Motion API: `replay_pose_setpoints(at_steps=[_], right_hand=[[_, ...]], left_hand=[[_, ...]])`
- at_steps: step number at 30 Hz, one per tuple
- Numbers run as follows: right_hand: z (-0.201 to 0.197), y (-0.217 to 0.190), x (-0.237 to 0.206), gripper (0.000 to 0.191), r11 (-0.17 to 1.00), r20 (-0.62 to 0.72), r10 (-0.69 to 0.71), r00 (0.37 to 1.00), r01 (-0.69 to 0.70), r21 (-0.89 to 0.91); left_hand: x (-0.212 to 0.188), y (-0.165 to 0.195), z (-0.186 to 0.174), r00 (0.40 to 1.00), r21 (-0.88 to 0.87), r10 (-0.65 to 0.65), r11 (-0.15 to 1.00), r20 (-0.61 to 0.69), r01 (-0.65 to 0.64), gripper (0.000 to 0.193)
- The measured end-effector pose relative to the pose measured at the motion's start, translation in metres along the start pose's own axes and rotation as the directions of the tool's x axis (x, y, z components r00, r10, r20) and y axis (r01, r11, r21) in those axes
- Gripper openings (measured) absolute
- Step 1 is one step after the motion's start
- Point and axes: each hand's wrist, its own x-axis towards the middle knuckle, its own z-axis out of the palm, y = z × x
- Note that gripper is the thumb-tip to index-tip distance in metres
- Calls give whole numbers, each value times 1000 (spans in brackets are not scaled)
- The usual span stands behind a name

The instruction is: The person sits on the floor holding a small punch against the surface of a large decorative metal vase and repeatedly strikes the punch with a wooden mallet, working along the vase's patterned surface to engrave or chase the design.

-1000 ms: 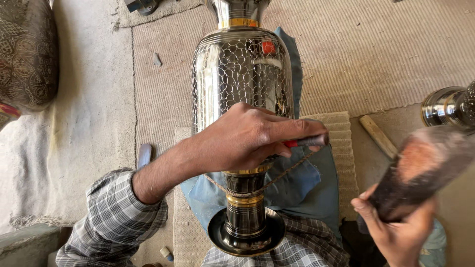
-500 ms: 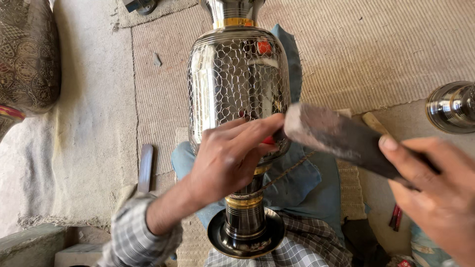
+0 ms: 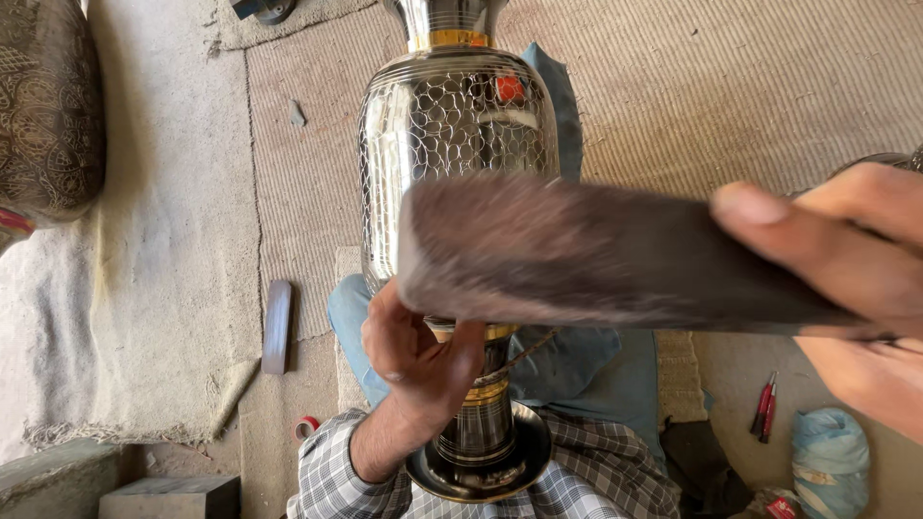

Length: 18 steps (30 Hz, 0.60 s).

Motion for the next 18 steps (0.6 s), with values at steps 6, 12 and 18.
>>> replay_pose_setpoints(at_steps=[6,12,18], right_hand=[[18,6,-25,69,969,54,233,971,-227,-95],[67,-10,-95,80,830,-111,558,823,-555,58],[107,-49,-96,59,666,-256,745,616,-670,329]], left_hand=[[28,6,-9,945,77,108,987,308,-138,45],[75,-2,-2,629,-28,241,944,739,-329,44],[102,0,7,475,-146,234,966,848,-215,57]])
